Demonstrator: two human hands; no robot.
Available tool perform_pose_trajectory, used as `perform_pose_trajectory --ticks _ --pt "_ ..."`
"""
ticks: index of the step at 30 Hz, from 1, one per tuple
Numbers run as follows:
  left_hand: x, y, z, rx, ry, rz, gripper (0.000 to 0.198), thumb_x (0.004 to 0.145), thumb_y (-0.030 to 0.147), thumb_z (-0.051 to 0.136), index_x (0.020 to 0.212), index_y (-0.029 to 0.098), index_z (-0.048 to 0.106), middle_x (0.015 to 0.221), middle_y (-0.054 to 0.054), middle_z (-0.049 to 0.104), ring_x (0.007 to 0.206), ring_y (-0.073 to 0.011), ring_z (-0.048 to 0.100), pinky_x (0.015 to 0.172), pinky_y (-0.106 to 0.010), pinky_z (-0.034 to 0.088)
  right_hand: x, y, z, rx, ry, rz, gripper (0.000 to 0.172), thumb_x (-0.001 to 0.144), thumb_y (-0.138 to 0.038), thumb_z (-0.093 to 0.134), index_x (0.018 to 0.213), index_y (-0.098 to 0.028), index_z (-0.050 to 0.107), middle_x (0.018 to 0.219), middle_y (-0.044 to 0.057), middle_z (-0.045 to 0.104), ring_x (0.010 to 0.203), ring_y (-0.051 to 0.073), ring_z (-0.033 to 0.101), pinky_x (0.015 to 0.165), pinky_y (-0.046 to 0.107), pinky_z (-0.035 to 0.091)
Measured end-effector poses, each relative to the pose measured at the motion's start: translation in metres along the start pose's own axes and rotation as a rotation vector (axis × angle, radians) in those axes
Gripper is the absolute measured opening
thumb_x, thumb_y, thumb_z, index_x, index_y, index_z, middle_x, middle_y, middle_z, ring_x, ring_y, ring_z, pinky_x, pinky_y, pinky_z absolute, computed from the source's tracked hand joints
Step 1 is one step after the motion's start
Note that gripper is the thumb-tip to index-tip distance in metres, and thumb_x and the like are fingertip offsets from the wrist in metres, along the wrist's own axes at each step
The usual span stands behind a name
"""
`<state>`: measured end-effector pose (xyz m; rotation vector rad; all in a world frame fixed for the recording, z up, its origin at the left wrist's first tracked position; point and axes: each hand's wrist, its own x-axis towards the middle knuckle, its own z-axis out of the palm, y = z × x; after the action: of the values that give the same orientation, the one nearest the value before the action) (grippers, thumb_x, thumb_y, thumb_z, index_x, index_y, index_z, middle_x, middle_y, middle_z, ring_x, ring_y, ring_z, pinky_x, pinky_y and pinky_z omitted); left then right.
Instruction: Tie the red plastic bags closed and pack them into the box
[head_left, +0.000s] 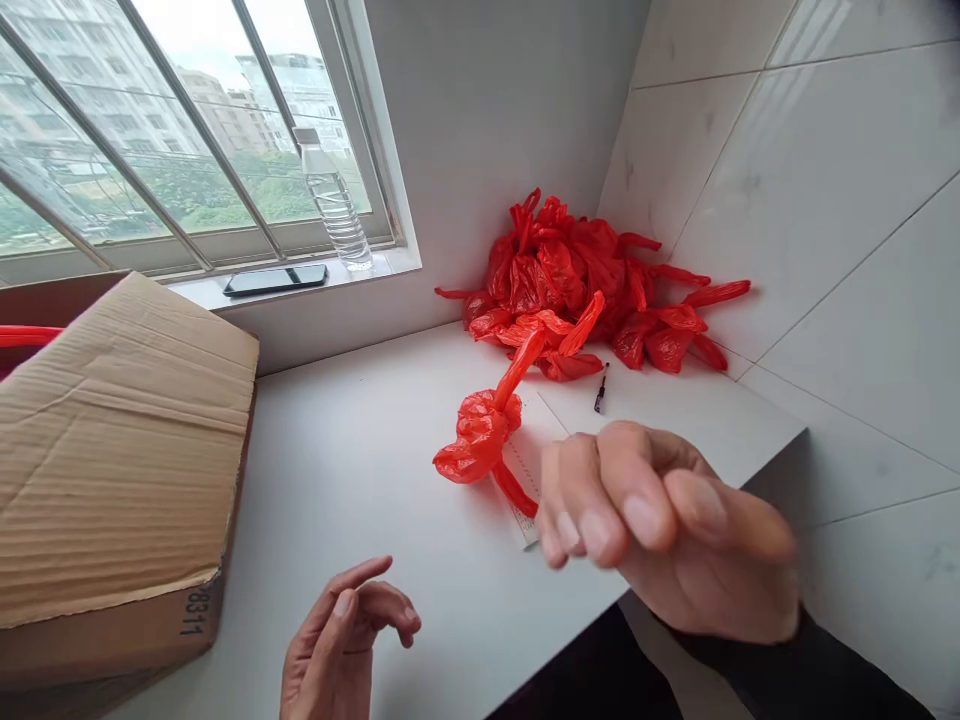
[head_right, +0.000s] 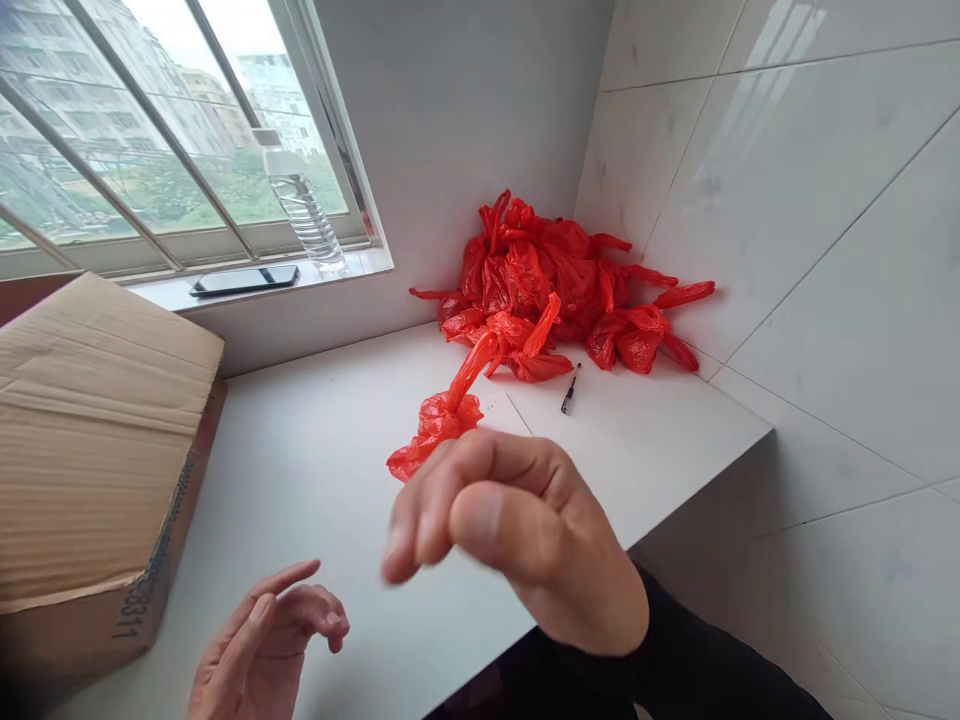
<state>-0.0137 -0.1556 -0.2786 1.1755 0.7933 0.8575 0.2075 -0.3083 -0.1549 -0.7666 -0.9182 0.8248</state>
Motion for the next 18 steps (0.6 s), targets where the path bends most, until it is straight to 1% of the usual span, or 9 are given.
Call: perform_pose_trajectory --ticks 2,4,5,7,9,11,14,16,18 --pt "0.008 -0.002 0.007 -0.003 -0.062 0.016 0.036 0.091 0.044 0.059 0.110 0.015 0.070 0.065 -0.007 0.068 0.064 -0.0240 0.063 0.055 -0.035 0.051 0.015 0.020 -0.031 0.031 0.141 0.013 0.031 0.096 -0.044 0.060 0.072 -0.024 0.066 0.072 0.000 0.064 0.071 0.015 0.061 0.070 0.030 0.052" --pt "0.015 -0.005 0.015 0.012 -0.109 0.020 0.037 0.094 0.043 0.055 0.116 0.016 0.066 0.069 -0.006 0.069 0.066 -0.0232 0.063 0.056 -0.034 0.051 0.023 0.047 -0.064 -0.065 0.315 0.065 0.034 0.094 -0.045 0.063 0.071 -0.021 0.064 0.074 0.000 0.064 0.071 0.014 0.061 0.071 0.028 0.052" --pt "0.017 -0.007 0.019 0.030 -0.122 0.020 0.038 0.095 0.044 0.055 0.118 0.016 0.065 0.071 -0.006 0.069 0.067 -0.0231 0.064 0.057 -0.034 0.052 0.024 0.060 -0.080 -0.148 0.384 0.095 0.032 0.093 -0.047 0.065 0.075 -0.020 0.064 0.078 0.001 0.065 0.072 0.014 0.060 0.071 0.028 0.053" --pt "0.020 -0.010 0.028 0.109 -0.125 0.028 0.040 0.095 0.045 0.056 0.123 0.018 0.062 0.082 -0.007 0.071 0.075 -0.0236 0.065 0.060 -0.035 0.053 0.028 0.081 -0.108 -0.303 0.443 0.170 0.031 0.091 -0.051 0.065 0.089 -0.020 0.065 0.087 0.003 0.068 0.074 0.014 0.061 0.074 0.030 0.054" --pt "0.024 -0.013 0.037 0.240 -0.089 0.076 0.042 0.093 0.047 0.059 0.126 0.020 0.061 0.099 -0.009 0.072 0.088 -0.0247 0.066 0.065 -0.035 0.055 0.039 0.094 -0.129 -0.399 0.439 0.216 0.035 0.090 -0.052 0.064 0.105 -0.021 0.061 0.091 0.004 0.070 0.076 0.014 0.063 0.074 0.031 0.055" --pt "0.031 -0.017 0.045 0.378 -0.034 0.156 0.044 0.090 0.049 0.063 0.126 0.023 0.062 0.116 -0.010 0.069 0.103 -0.0261 0.064 0.077 -0.037 0.057 0.061 0.101 -0.143 -0.464 0.404 0.225 0.039 0.090 -0.048 0.064 0.116 -0.021 0.057 0.091 0.005 0.071 0.076 0.016 0.065 0.069 0.031 0.055" --pt "0.045 -0.025 0.052 0.493 0.037 0.248 0.048 0.087 0.051 0.066 0.128 0.027 0.061 0.130 -0.008 0.064 0.114 -0.0279 0.061 0.093 -0.042 0.054 0.112 0.109 -0.159 -0.620 0.334 0.218 0.036 0.089 -0.038 0.067 0.118 -0.018 0.059 0.092 0.006 0.071 0.077 0.018 0.067 0.066 0.031 0.055" --pt "0.055 -0.033 0.052 0.518 0.098 0.270 0.051 0.085 0.053 0.066 0.129 0.028 0.060 0.134 -0.008 0.062 0.115 -0.0297 0.061 0.095 -0.046 0.052 0.147 0.114 -0.172 -0.741 0.304 0.208 0.030 0.090 -0.033 0.069 0.114 -0.016 0.063 0.096 0.006 0.071 0.083 0.018 0.068 0.074 0.034 0.057" --pt "0.065 -0.042 0.047 0.517 0.183 0.308 0.054 0.084 0.054 0.067 0.130 0.027 0.059 0.135 -0.009 0.061 0.114 -0.0313 0.061 0.097 -0.049 0.050 0.176 0.118 -0.192 -0.856 0.301 0.197 0.026 0.094 -0.032 0.067 0.114 -0.016 0.065 0.107 0.007 0.069 0.093 0.020 0.067 0.085 0.039 0.057"
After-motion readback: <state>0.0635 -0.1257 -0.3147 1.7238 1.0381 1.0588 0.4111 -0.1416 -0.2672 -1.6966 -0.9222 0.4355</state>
